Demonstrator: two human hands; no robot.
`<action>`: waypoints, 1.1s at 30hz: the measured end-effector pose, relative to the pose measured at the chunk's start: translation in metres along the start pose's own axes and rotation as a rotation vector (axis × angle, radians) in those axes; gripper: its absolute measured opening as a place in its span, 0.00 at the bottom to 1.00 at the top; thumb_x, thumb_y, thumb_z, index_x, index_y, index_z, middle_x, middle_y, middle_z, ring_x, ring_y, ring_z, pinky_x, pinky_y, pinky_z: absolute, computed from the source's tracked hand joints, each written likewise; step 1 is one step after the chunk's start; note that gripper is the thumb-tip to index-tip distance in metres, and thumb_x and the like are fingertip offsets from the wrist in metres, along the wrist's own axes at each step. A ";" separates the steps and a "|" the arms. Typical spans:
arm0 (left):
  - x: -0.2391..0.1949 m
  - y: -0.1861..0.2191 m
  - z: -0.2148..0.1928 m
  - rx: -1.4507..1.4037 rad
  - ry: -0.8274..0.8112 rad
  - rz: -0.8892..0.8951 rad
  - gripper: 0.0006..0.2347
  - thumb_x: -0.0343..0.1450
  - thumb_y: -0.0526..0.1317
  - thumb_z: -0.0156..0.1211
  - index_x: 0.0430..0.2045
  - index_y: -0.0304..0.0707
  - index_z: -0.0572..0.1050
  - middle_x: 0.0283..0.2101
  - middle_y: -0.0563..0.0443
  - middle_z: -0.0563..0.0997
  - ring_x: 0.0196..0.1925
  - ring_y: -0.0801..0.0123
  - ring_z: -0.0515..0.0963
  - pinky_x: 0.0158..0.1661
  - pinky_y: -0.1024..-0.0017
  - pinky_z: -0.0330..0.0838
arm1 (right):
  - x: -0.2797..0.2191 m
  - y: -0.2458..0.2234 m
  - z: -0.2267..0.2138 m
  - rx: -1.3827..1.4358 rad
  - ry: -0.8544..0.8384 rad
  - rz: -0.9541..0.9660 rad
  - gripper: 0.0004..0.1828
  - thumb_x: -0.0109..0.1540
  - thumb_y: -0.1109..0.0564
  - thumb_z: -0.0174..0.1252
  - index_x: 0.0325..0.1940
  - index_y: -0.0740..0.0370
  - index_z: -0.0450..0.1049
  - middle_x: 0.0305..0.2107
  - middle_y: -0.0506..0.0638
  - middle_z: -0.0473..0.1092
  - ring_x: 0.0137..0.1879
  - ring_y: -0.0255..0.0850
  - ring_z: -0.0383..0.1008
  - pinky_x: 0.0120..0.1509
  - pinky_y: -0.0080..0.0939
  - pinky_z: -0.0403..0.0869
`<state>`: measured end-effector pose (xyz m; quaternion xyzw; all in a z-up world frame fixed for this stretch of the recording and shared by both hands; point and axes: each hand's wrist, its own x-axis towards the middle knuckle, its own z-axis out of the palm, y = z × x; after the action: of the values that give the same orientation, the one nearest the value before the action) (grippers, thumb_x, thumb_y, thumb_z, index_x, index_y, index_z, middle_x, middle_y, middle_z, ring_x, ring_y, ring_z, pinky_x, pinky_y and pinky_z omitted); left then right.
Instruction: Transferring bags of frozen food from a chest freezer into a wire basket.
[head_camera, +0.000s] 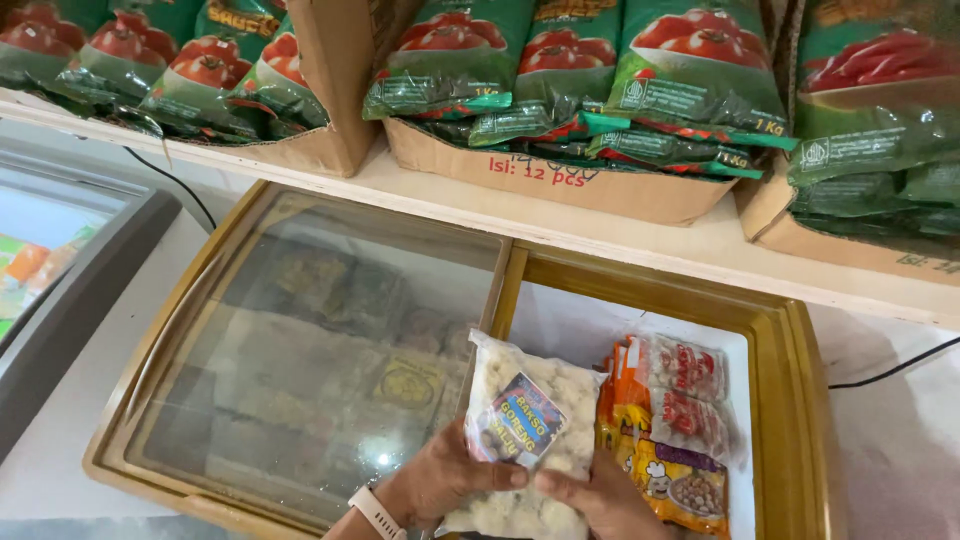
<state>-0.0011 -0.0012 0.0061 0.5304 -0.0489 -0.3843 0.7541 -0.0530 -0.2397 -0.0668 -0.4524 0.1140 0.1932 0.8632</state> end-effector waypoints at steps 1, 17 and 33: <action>-0.003 0.001 0.004 -0.065 -0.030 0.040 0.27 0.61 0.32 0.74 0.56 0.32 0.73 0.48 0.51 0.84 0.50 0.70 0.81 0.53 0.69 0.76 | -0.003 -0.003 0.003 -0.175 0.027 0.048 0.46 0.52 0.50 0.70 0.71 0.63 0.59 0.59 0.60 0.73 0.63 0.49 0.74 0.65 0.51 0.72; -0.013 0.012 0.001 0.061 -0.066 -0.003 0.30 0.60 0.33 0.75 0.58 0.34 0.69 0.51 0.55 0.83 0.53 0.75 0.81 0.57 0.72 0.75 | 0.000 0.028 -0.005 0.108 0.027 0.030 0.39 0.55 0.58 0.65 0.70 0.60 0.61 0.56 0.58 0.73 0.59 0.49 0.76 0.60 0.53 0.76; 0.032 -0.036 -0.020 0.292 0.082 0.051 0.16 0.68 0.42 0.70 0.46 0.31 0.80 0.40 0.52 0.84 0.42 0.73 0.79 0.46 0.71 0.75 | -0.004 -0.013 0.057 -0.536 0.515 -0.615 0.25 0.62 0.61 0.62 0.65 0.55 0.76 0.39 0.52 0.79 0.34 0.37 0.71 0.37 0.38 0.72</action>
<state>0.0119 -0.0108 -0.0433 0.6482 -0.0870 -0.3316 0.6799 -0.0497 -0.2005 -0.0231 -0.7047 0.1310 -0.1666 0.6771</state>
